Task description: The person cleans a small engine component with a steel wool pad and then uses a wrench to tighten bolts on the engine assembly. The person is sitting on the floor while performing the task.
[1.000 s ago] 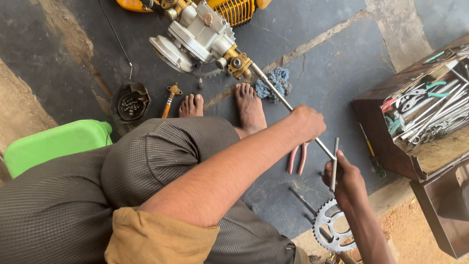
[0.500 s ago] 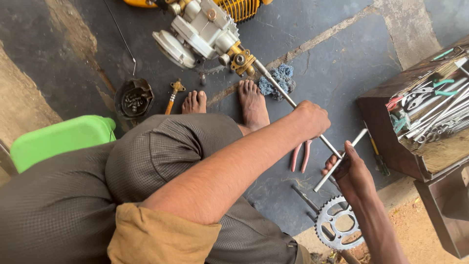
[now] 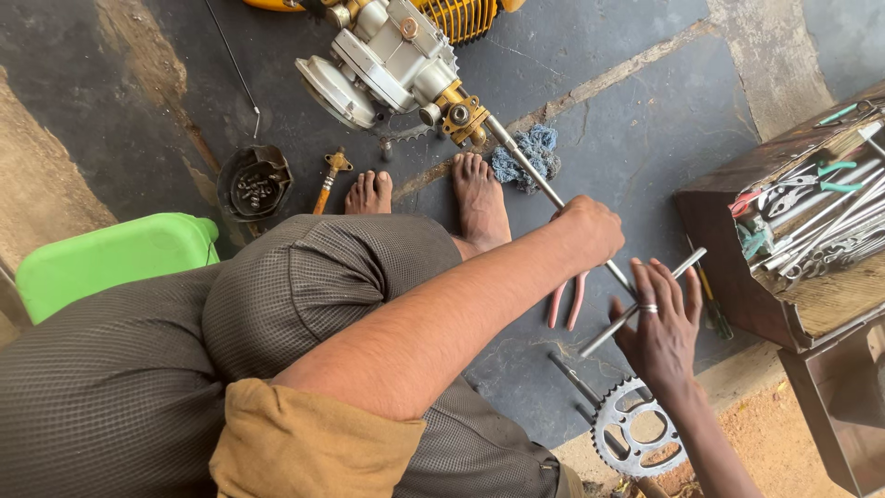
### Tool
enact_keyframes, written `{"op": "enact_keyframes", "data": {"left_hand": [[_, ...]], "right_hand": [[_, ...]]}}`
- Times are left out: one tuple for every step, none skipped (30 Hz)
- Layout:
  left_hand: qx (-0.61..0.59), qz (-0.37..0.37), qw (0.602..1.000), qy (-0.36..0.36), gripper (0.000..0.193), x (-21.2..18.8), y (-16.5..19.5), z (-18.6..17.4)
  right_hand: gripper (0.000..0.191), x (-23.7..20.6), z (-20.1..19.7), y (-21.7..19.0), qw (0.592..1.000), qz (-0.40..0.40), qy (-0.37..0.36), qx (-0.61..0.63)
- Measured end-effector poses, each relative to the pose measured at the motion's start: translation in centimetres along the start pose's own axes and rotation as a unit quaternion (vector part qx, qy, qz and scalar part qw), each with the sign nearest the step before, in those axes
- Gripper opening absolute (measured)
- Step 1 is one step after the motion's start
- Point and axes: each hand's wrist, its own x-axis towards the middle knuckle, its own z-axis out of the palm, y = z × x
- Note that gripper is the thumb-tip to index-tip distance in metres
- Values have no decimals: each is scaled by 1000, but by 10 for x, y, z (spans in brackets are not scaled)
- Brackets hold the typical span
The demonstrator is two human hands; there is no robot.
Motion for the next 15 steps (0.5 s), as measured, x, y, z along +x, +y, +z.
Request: {"op": "enact_keyframes", "data": {"left_hand": [[-4,1,1000,17,30,-1,2,0],[-9,-1,999,35,28,-2,2,-1],[-18,-1,999,51,26,-4,0,-5],[-2,-2,996,93,23,-7,-6,-10],[10,-3,990,140,25,-11,-16,-19],[2,-6,982,187,28,-16,-32,-31],[-9,-15,972,235,31,-23,-56,-45],[-25,-28,960,277,35,-32,-83,-59],[-42,-47,948,313,39,-45,-117,-71],[-57,-66,937,339,43,-61,-150,-81],[-71,-86,929,353,47,-76,-179,-87],[-79,-113,926,353,51,-95,-208,-87],[-88,-154,931,318,55,-112,-231,-84],[-84,-217,939,252,62,-127,-248,-74],[-79,-278,939,186,71,-141,-264,-65]], "right_hand": [[49,1,1,0,1000,9,3,17],[41,3,3,1,999,16,6,34],[36,4,4,1,999,16,9,34],[30,6,6,1,999,19,14,33],[25,7,7,2,999,25,22,30],[24,8,8,2,999,15,26,41],[23,10,10,3,998,5,24,53],[23,11,11,3,998,-5,18,67],[22,12,13,3,997,3,0,74],[21,14,14,4,997,8,-13,79],[20,15,15,4,996,10,-18,82],[20,17,17,4,996,7,-10,91],[19,18,18,4,995,4,-5,102],[19,19,19,4,994,5,-3,113],[17,20,21,4,992,13,3,125]]}}
